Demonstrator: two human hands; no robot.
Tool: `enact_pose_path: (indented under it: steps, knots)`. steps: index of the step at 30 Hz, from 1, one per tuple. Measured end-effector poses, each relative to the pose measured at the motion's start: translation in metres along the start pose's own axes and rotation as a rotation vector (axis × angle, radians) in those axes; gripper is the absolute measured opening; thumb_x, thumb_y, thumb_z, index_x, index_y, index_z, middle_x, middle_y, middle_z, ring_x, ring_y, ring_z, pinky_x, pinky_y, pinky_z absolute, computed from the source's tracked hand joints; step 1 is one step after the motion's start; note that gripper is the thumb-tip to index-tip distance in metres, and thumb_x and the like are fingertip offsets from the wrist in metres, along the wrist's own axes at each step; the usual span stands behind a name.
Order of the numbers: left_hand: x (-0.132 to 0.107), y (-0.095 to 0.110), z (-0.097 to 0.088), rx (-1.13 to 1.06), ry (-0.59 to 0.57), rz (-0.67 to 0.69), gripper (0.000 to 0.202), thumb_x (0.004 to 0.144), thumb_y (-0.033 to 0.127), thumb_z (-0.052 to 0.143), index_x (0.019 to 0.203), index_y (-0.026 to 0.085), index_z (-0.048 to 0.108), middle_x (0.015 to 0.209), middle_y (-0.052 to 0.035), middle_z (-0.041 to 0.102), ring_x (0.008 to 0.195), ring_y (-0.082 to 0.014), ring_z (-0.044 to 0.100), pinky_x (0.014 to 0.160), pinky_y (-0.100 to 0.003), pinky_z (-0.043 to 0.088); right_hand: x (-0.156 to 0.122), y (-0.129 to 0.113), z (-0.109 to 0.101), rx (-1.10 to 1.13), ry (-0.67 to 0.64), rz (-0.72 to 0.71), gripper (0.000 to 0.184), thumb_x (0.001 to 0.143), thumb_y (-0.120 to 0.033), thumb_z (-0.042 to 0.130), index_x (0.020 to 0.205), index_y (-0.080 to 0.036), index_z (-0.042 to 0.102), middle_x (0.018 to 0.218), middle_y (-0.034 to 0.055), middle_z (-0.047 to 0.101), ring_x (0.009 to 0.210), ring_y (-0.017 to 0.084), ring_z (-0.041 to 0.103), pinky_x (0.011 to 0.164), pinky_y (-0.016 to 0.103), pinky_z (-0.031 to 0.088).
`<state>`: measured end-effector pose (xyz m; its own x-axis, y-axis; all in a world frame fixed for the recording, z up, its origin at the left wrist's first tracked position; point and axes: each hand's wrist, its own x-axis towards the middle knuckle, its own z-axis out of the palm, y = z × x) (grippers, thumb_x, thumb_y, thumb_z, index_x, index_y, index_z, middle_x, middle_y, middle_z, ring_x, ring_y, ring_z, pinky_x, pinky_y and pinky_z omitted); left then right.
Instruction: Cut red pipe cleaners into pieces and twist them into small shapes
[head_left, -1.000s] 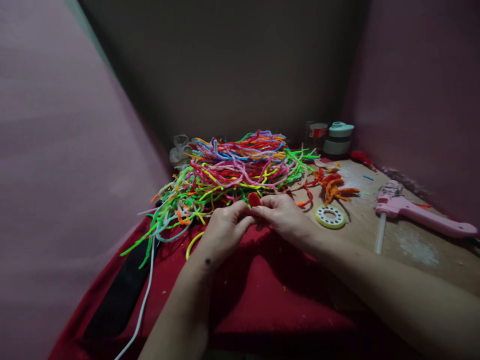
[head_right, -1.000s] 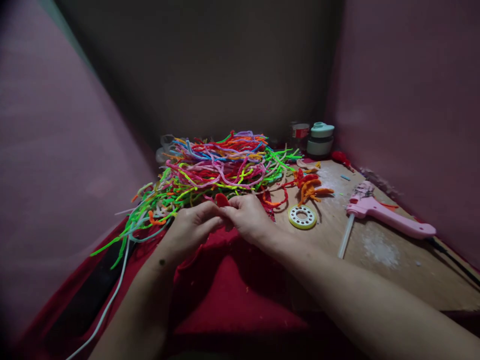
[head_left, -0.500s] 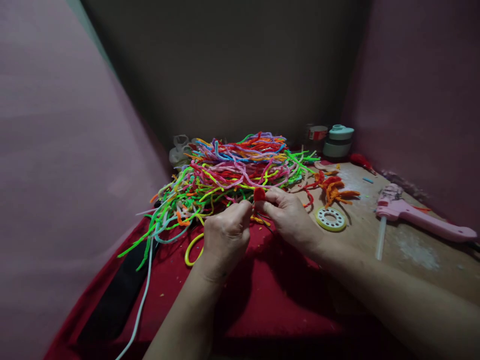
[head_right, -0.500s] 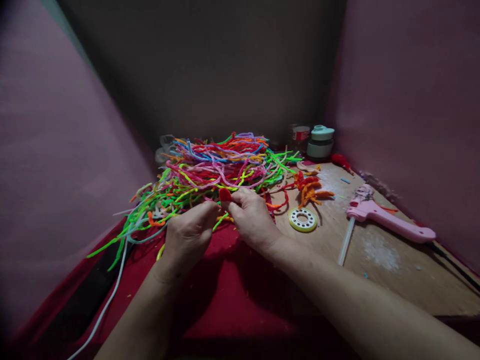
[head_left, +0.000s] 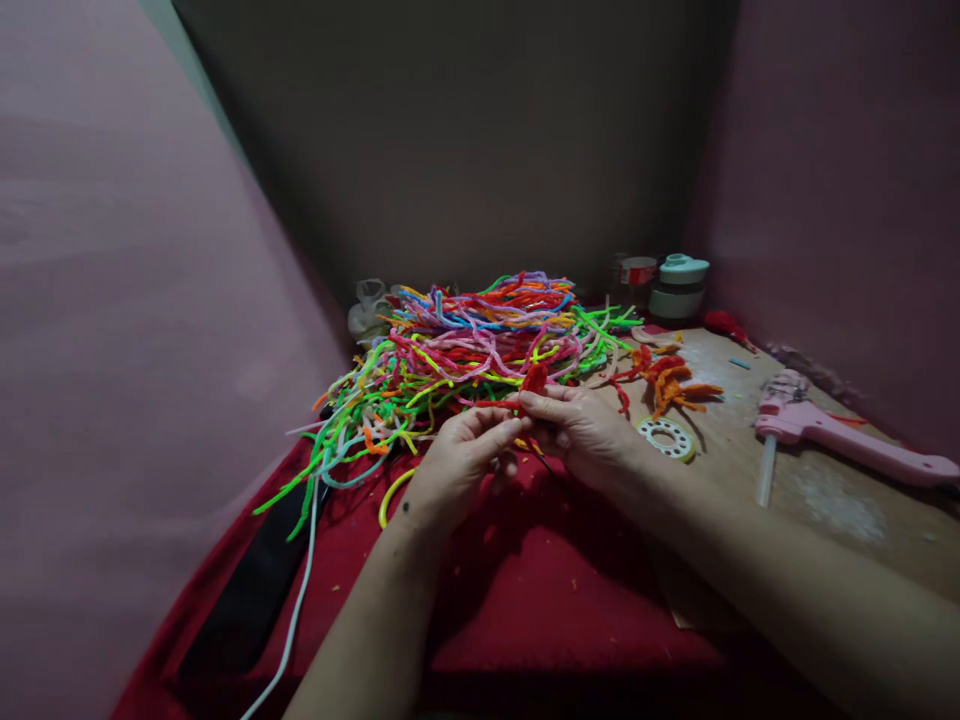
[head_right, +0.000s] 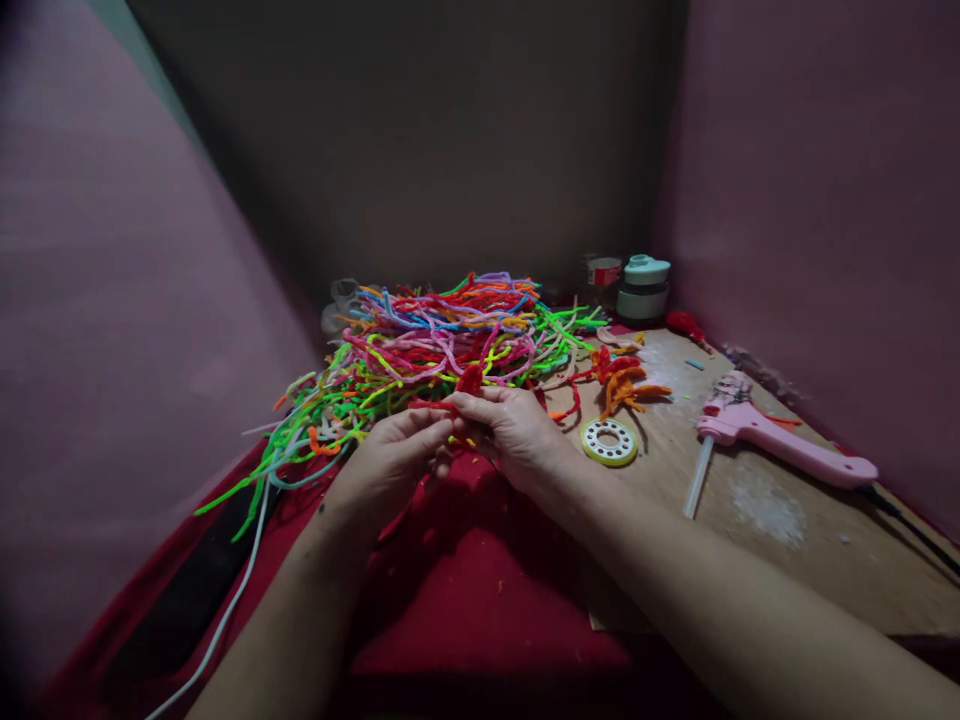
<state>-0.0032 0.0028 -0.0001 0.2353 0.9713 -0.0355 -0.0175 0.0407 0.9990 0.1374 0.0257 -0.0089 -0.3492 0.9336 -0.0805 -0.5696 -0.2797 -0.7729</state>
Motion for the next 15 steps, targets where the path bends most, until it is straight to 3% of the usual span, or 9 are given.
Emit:
enact_pose_path:
  steps: [4,7,12,15]
  knots:
    - [0.0,-0.003,0.003,-0.023,-0.089,-0.028,0.02,0.078,0.032,0.058,0.078,0.013,0.061,0.052,0.0024,0.05,0.039,-0.0042,0.038,0.037,-0.016,0.029,-0.001,0.006,0.0,-0.05,-0.06,-0.047,0.019,0.06,-0.025,0.074,0.065,-0.012,0.062,0.05,-0.0031,0.054,0.041,0.004,0.043,0.041,0.018,0.03]
    - [0.0,-0.003,0.005,-0.116,-0.13,-0.093,0.015,0.077,0.029,0.057,0.082,0.016,0.057,0.054,0.004,0.05,0.034,-0.0028,0.031,0.032,-0.016,0.022,-0.002,0.01,-0.001,-0.14,-0.056,-0.111,0.02,0.062,-0.029,0.072,0.067,-0.012,0.062,0.052,-0.002,0.056,0.044,0.007,0.047,0.046,0.021,0.035]
    - [-0.002,0.001,0.013,-0.062,-0.018,-0.131,0.014,0.067,0.019,0.062,0.08,0.016,0.056,0.044,0.0097,0.036,0.032,-0.0009,0.024,0.034,-0.015,0.016,-0.002,0.016,-0.001,-0.297,0.041,-0.246,0.019,0.064,-0.029,0.069,0.07,-0.012,0.062,0.064,-0.0006,0.057,0.057,0.009,0.048,0.056,0.024,0.038]
    - [-0.002,0.003,0.018,-0.019,0.03,-0.111,0.017,0.065,0.022,0.065,0.08,0.015,0.058,0.042,0.01,0.036,0.033,-0.0012,0.026,0.035,-0.016,0.016,-0.002,0.017,-0.001,-0.294,0.053,-0.263,0.019,0.065,-0.03,0.067,0.072,-0.013,0.06,0.063,-0.0021,0.055,0.056,0.008,0.045,0.056,0.024,0.036]
